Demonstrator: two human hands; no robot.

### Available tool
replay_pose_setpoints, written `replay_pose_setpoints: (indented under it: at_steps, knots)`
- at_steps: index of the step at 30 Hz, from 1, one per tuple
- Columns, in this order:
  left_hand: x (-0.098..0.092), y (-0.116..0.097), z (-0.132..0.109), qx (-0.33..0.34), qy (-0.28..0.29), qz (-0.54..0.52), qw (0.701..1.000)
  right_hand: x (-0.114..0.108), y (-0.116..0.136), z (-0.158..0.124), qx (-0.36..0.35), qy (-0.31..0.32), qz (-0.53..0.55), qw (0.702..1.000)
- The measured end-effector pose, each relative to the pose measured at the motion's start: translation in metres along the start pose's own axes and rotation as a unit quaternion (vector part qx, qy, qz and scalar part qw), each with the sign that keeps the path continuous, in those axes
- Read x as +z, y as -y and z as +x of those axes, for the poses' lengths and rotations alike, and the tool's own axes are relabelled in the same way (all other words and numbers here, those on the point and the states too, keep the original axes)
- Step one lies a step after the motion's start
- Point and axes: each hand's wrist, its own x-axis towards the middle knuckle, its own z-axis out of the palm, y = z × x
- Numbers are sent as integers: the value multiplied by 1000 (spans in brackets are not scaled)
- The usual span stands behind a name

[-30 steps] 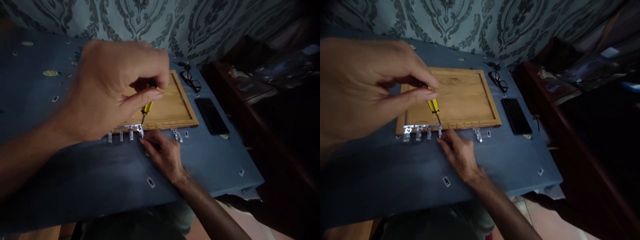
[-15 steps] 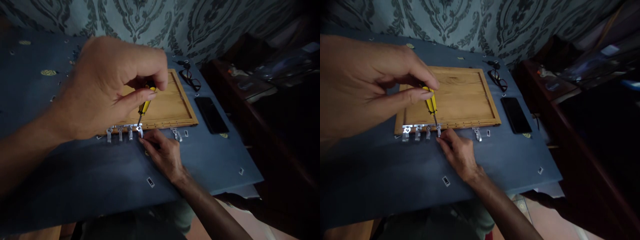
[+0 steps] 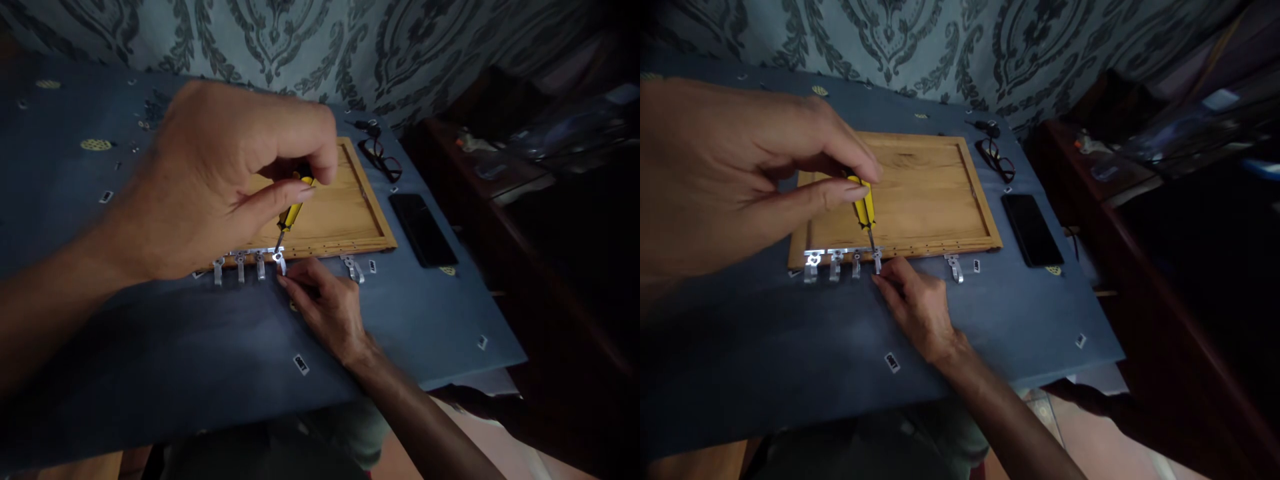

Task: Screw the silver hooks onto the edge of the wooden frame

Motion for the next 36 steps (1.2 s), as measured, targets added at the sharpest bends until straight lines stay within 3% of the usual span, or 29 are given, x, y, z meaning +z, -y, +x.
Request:
replay_pose_setpoints:
  at_steps: [36]
  knots:
    - [2, 2, 2, 0, -6, -11, 1000, 0, 0, 0, 15, 8, -9, 1000]
